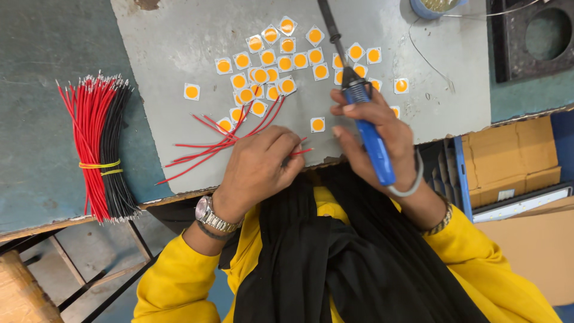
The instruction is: The person solders red wires to the terminals of small square LED modules on a workbench. They repeatedly dip the wire ends into a small container of solder paste, then use a soldering iron to attach each wire to an LED. The person also uses pliers to strip wire ends and organizes bundles of red and black wires.
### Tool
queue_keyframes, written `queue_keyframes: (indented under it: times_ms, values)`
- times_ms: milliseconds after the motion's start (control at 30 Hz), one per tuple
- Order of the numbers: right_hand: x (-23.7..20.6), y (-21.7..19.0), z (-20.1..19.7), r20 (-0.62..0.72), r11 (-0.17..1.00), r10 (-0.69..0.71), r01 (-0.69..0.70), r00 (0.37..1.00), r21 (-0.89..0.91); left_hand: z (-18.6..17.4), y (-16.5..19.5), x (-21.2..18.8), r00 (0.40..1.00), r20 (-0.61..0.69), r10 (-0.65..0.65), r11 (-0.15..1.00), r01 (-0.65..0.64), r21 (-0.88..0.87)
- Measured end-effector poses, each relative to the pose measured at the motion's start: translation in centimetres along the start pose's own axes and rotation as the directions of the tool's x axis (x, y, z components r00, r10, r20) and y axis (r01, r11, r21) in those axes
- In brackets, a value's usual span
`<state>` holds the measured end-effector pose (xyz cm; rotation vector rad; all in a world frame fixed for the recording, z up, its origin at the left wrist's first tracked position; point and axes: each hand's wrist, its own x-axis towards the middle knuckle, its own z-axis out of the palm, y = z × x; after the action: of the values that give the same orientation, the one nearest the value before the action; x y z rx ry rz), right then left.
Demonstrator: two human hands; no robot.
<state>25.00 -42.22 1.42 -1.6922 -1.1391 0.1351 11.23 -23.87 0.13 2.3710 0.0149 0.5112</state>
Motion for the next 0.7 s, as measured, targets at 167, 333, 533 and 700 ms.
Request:
queue_keyframes:
  times_ms: [167, 333, 533, 700]
  values:
    - [-1.3, -0.3, -2.1, -0.071, 0.997, 0.063, -0.059, 0.996, 0.054, 0.4, -0.3, 0.3, 0.994, 0.017, 0.104, 0.99, -0.105, 0.091]
    - [-2.3, -0.3, -4.2, -0.154, 0.997, 0.072, -0.068, 0.985, 0.032, 1.1, -0.1, 0.3, 0.991, 0.088, 0.104, 0.965, -0.122, 0.232]
    - [-2.2, -0.6, -5.9, -0.42, 0.988, 0.11, -0.054, 0.901, 0.143, 1.3, -0.3, 0.3, 0.991, 0.086, 0.098, 0.963, -0.117, 0.242]
    - [-1.2, -1.0, -7.7, -0.376, 0.993, -0.006, 0.05, 0.927, 0.108, 1.4, -0.4, 0.3, 0.991, 0.081, 0.109, 0.962, -0.126, 0.243]
